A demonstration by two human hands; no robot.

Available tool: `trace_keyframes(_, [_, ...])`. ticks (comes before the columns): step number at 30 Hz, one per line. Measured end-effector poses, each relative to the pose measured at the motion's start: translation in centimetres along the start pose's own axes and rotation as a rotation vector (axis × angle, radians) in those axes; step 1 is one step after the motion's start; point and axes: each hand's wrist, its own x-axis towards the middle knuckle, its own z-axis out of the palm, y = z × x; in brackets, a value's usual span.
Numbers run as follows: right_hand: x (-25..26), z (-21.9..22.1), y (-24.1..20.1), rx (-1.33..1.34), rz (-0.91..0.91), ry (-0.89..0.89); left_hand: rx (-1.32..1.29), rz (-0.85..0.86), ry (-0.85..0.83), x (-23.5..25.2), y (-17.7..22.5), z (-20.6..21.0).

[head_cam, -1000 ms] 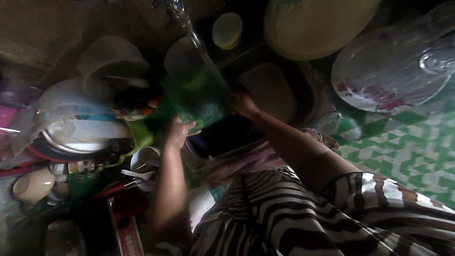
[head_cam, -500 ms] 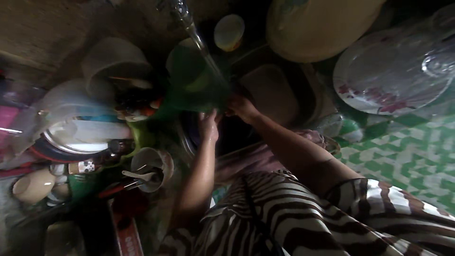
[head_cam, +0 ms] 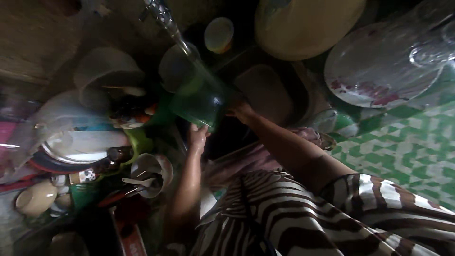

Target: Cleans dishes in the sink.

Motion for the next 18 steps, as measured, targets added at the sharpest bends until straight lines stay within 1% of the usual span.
trace_keyframes(2, [0.2, -0.4, 0.1, -0.010, 0.006, 0.013, 0.082, -0.027, -0.053, -0.4, 0.1, -1.6])
trace_keyframes(7, [0.6, -1.2, 0.6, -0.141, 0.016, -0.041, 0.194, -0.108, -0.075, -0.8, 2.1, -4.2])
trace_keyframes(9, [0.4, -1.2, 0.3, -0.190, 0.049, -0.068, 0.212, -0.096, -0.086, -0.7, 2.5, -5.2])
trace_keyframes(10, [0.2, -1.0, 0.0, -0.201, 0.066, -0.076, 0.190, -0.063, -0.070, -0.4, 2.4, -5.6])
trace_keyframes(11, [-0.1, -0.7, -0.3, -0.186, 0.072, -0.082, 0.133, -0.014, -0.031, -0.3, 2.2, -5.8])
trace_keyframes(13, [-0.3, -0.4, -0.4, -0.093, 0.046, -0.099, -0.102, 0.123, 0.086, 0.0, 1.3, -5.1])
trace_keyframes(15, [-0.4, 0.4, -0.1, 0.011, 0.019, -0.108, -0.362, 0.214, 0.154, 0.0, 0.7, -2.8])
trace_keyframes(16, [-0.6, 0.9, 0.0, 0.047, 0.025, -0.114, -0.448, 0.236, 0.175, 0.0, 0.4, -1.2])
trace_keyframes(18, [-1.2, 2.0, 0.4, 0.048, 0.054, -0.144, -0.523, 0.257, 0.167, 0.2, -0.5, 1.9])
